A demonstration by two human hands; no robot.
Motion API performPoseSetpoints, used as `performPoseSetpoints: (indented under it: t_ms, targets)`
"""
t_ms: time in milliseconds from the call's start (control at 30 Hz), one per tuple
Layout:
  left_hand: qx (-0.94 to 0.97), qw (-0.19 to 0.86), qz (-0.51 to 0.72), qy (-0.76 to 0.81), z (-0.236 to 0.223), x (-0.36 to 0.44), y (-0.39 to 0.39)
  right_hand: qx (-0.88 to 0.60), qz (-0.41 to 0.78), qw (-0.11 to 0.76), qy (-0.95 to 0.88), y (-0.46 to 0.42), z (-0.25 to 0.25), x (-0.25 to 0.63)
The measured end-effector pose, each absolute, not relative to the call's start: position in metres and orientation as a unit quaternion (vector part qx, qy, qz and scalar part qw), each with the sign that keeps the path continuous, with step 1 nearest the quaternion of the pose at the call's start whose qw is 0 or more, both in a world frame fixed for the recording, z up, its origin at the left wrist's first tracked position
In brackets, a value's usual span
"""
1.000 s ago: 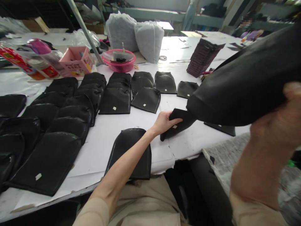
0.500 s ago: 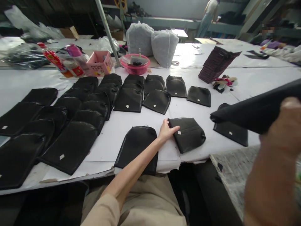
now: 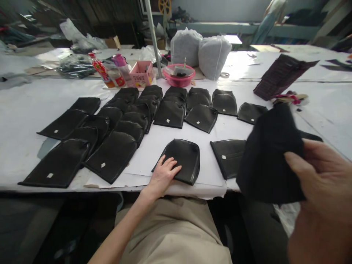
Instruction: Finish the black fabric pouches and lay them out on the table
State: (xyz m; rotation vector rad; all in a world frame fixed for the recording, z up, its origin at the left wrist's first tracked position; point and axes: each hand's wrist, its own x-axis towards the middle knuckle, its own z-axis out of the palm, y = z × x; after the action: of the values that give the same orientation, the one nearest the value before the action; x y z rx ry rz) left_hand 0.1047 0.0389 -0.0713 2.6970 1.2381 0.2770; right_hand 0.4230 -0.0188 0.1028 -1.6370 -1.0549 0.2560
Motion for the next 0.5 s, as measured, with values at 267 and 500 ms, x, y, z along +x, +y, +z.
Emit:
performPoseSetpoints:
  t_ms: [267, 500]
  targets:
    - [0.747, 0.331, 0.316, 0.482, -0.05, 0.096, 0.011, -0.596, 0.38, 0.531, -0.468, -0.021, 0.094, 0.344]
    - [0.363, 0.68, 0.475, 0.424, -0.055, 0.073, -0.044, -0.53, 0.509, 0.498, -0.461, -0.008, 0.074, 0.291]
